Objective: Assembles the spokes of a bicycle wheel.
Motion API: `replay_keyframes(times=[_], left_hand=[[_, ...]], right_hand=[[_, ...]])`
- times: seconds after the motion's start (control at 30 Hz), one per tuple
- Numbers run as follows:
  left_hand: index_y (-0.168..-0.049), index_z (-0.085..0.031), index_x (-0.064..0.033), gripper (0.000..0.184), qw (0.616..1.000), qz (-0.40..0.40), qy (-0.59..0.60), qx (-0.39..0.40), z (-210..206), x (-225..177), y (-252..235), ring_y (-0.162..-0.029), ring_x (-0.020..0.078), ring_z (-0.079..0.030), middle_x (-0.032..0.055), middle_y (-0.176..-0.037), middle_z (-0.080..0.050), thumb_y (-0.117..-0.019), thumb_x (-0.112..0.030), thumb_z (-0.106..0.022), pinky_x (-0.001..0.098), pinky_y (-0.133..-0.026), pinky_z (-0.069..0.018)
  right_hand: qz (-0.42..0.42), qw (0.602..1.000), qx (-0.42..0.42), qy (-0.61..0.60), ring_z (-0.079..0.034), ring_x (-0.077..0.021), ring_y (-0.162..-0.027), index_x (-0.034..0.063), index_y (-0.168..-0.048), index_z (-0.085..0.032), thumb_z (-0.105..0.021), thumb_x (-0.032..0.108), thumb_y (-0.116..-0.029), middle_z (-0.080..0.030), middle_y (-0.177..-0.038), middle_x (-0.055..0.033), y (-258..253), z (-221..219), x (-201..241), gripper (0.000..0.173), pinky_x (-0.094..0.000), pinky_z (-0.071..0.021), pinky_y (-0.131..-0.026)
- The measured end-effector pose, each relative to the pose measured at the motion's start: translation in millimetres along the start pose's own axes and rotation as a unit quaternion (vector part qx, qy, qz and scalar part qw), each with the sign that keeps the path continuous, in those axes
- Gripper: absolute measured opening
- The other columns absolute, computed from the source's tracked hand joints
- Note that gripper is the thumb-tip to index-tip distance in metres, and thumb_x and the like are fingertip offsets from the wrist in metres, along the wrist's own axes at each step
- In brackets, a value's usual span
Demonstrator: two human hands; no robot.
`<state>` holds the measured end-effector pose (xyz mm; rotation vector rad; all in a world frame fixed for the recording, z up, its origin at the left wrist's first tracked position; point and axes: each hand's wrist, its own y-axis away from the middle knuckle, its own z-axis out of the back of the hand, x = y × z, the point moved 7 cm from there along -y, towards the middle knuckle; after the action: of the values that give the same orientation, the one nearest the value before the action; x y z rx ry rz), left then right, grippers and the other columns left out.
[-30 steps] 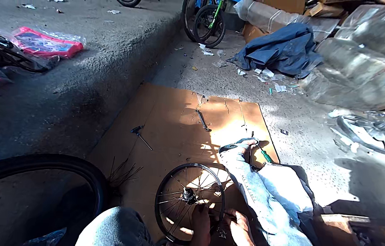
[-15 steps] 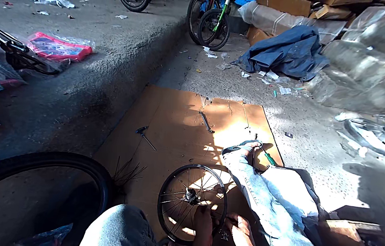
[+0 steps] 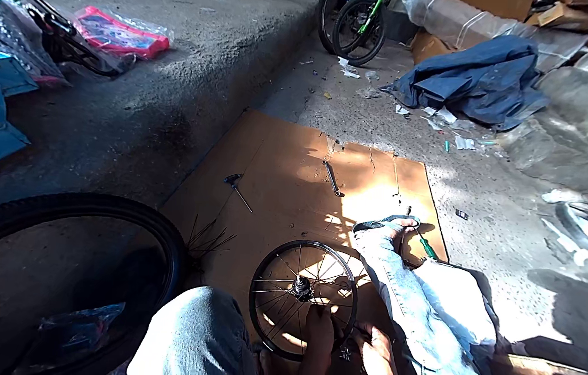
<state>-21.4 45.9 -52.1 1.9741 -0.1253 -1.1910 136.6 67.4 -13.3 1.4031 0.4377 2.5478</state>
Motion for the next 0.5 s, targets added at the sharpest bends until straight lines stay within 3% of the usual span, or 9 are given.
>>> replay_keyframes(times=[0.17,0.33,0.5], left_hand=[[-0.112,-0.054,0.005,0.019,1.0,-0.005,-0.008,0.003,-0.1,-3.3,0.3,-0.054,0.0198,-0.063,0.0132,-0.075,-0.064,-0.1094,-0.013,-0.05,0.0332,-0.054,-0.0576],[-0.109,-0.055,0.0047,0.018,1.0,0.004,-0.018,-0.006,1.9,-5.6,0.0,-0.051,0.0189,-0.06,0.0119,-0.071,-0.062,-0.1085,-0.012,-0.051,0.0326,-0.051,-0.0553],[-0.111,-0.055,0.0058,0.019,1.0,0.011,-0.02,-0.02,3.9,-11.9,2.7,-0.05,0.0191,-0.06,0.0125,-0.072,-0.061,-0.1088,-0.012,-0.05,0.0331,-0.051,-0.0557]], right_hand=[[0.008,1.0,-0.008,0.017,-0.073,-0.0169,-0.087,0.0034,-0.102,-0.076,-0.076,0.011,-0.0905,-0.076,-0.095,-0.0096,-3.9,3.7,-1.4,0.014,-0.038,-0.0608,-0.084],[-0.033,0.999,-0.016,-0.038,-0.075,-0.0195,-0.082,0.0018,-0.105,-0.074,-0.074,0.009,-0.0922,-0.075,-0.095,-0.0114,1.8,0.2,-2.5,0.015,-0.0383,-0.0638,-0.077],[0.021,0.999,0.003,0.046,-0.073,-0.0212,-0.089,0.0023,-0.105,-0.075,-0.075,0.011,-0.0899,-0.075,-0.097,-0.0119,-1.3,-0.4,5.3,0.017,-0.0424,-0.0598,-0.087]])
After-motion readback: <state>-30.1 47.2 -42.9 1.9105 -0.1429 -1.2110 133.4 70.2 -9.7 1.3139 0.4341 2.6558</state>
